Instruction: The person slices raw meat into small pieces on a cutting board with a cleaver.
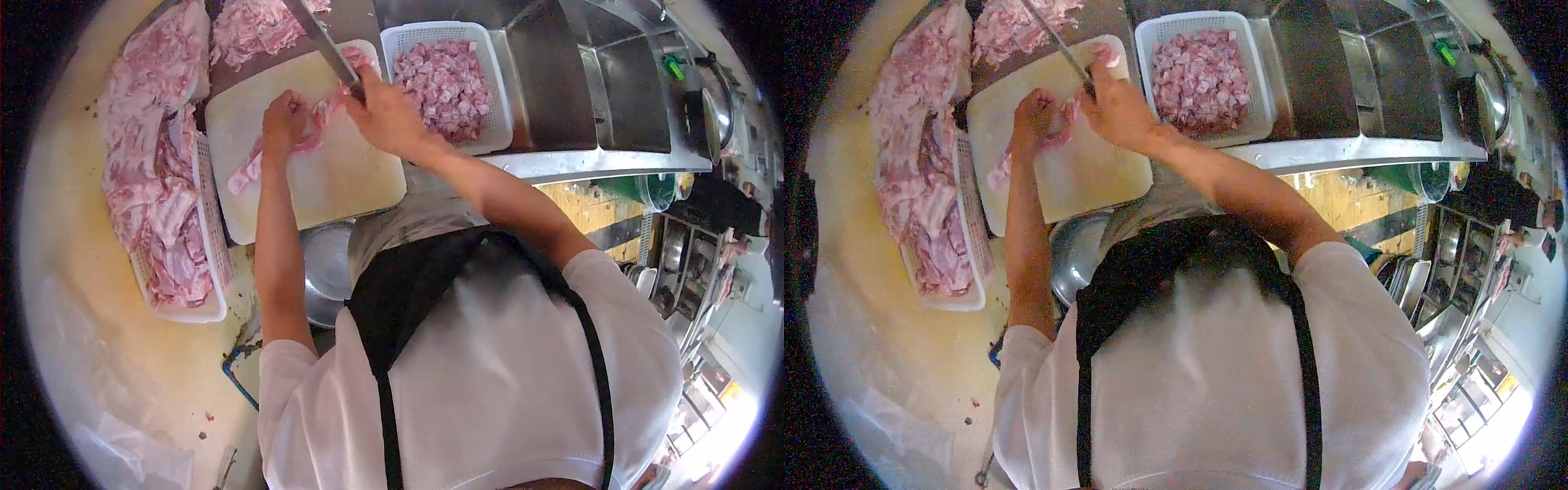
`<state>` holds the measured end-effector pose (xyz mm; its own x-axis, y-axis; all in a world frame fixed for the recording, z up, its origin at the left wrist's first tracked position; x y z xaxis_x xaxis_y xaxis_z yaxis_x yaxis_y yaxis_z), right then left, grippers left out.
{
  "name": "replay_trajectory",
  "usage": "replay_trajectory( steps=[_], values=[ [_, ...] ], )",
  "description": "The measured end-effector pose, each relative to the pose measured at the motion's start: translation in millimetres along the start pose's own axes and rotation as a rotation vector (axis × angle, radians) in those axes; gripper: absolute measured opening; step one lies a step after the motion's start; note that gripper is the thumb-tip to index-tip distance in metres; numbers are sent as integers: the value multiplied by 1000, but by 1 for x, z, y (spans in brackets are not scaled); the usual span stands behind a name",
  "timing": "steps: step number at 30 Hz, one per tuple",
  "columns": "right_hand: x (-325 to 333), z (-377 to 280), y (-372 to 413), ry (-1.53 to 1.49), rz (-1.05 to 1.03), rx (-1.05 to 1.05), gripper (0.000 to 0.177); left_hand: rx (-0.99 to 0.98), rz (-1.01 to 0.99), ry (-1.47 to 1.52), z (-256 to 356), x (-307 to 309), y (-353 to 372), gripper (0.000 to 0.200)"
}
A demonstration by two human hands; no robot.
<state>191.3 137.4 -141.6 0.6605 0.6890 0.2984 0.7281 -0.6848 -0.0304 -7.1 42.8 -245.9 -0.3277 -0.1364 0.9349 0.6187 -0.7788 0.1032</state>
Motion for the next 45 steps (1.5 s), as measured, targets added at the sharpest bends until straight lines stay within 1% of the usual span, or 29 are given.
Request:
replay_trajectory(
  steps=[1, 3, 4, 5, 6, 9, 11, 12, 14, 18, 19, 20, 21, 22, 23, 24, 26, 27, 29, 31, 34, 37, 39, 40, 41, 42, 43, 44, 45],
  values=[
    [-15, 16, 3, -1, 1, -3, 35, -38, 39, 11, 11, 5, 9, 19],
    [-59, 79, 7, 48, -212, -171, 38, -78, 91, 23, 30, 10, 18, 20],
    [-55, 83, 3, 44, -206, -170, 38, -19, 63, 12, 30, 7, 21, 21],
    [-50, 82, 1, 70, -233, -89, 38, 40, 34, 0, 26, 4, 22, 21],
    [-43, 80, -2, 99, -262, -8, 37, 35, 34, -1, 27, 4, 23, 21],
    [-4, 95, -17, 233, -190, -5, 41, 33, 59, 7, 20, 7, 29, 21],
    [6, 78, -9, 228, -165, -43, 41, -94, 87, -95, 16, 20, 43, 19],
    [10, 71, -4, 226, -128, -79, 41, -96, 90, -97, 11, 24, 51, 19],
    [1, 61, 15, 159, -163, -40, 41, -172, 112, -318, 9, 28, 73, 18],
    [-19, 49, 46, 15, -247, -21, 39, -293, 80, -400, 20, 21, 82, 16],
    [-14, 41, 46, 3, -254, -49, 40, -306, 127, -428, 27, 26, 83, 15],
    [-8, 45, 42, 4, -252, -49, 40, -317, 177, -456, 34, 31, 84, 14],
    [1, 50, 34, 95, -241, -5, 42, -321, 178, -456, 39, 32, 81, 14],
    [11, 54, 26, 187, -229, 36, 43, -194, 147, -283, 36, 35, 74, 16],
    [22, 55, 20, 248, -212, 15, 37, -66, 112, -109, 32, 30, 69, 18],
    [28, 54, 16, 249, -211, 10, 37, -68, 107, -107, 45, 22, 65, 18],
    [34, 67, 8, 224, -286, -116, 38, -222, 253, 246, 83, 18, 53, 22],
    [34, 70, 4, 203, -265, -7, 38, -219, 258, 248, 92, 8, 46, 22],
    [45, 77, -4, 260, -253, 25, 38, -204, 200, -17, 108, -13, 37, 23],
    [55, 76, -5, 316, -239, 54, 37, -188, 177, 23, 104, -16, 34, 25],
    [68, 71, -5, 350, -218, -8, 36, -178, 150, 87, 101, -19, 29, 26],
    [65, 57, -5, 295, -166, -9, 42, -164, 154, 100, 100, -23, 24, 24],
    [56, 52, -6, 274, -176, -52, 51, -146, 159, 78, 97, -20, 25, 22],
    [52, 56, -8, 270, -173, -52, 51, -172, 159, 182, 97, -17, 26, 22],
    [40, 71, -7, 258, -240, -106, 54, -198, 155, 287, 98, -11, 30, 23],
    [33, 86, -7, 245, -303, -158, 58, -204, 153, 282, 96, -3, 31, 23],
    [34, 99, -10, 206, -311, -244, 58, -112, 119, 192, 92, 13, 29, 22],
    [38, 94, -8, 203, -310, -244, 58, -14, 85, 103, 85, 28, 29, 22],
    [44, 82, -6, 180, -260, -229, 56, 17, 69, 281, 76, 42, 28, 19]
  ],
)
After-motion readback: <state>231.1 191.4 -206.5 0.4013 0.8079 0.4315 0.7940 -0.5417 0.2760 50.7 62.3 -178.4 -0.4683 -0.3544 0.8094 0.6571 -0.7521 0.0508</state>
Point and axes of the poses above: each hand's wrist, its own y-axis away from the middle knuckle, its own x-axis out of the back of the hand, z = x × y, the point moved 9 cm from there along -y, towards the middle knuckle, and after that the axes turned 14 degrees about -y, right-handed, at the moved point
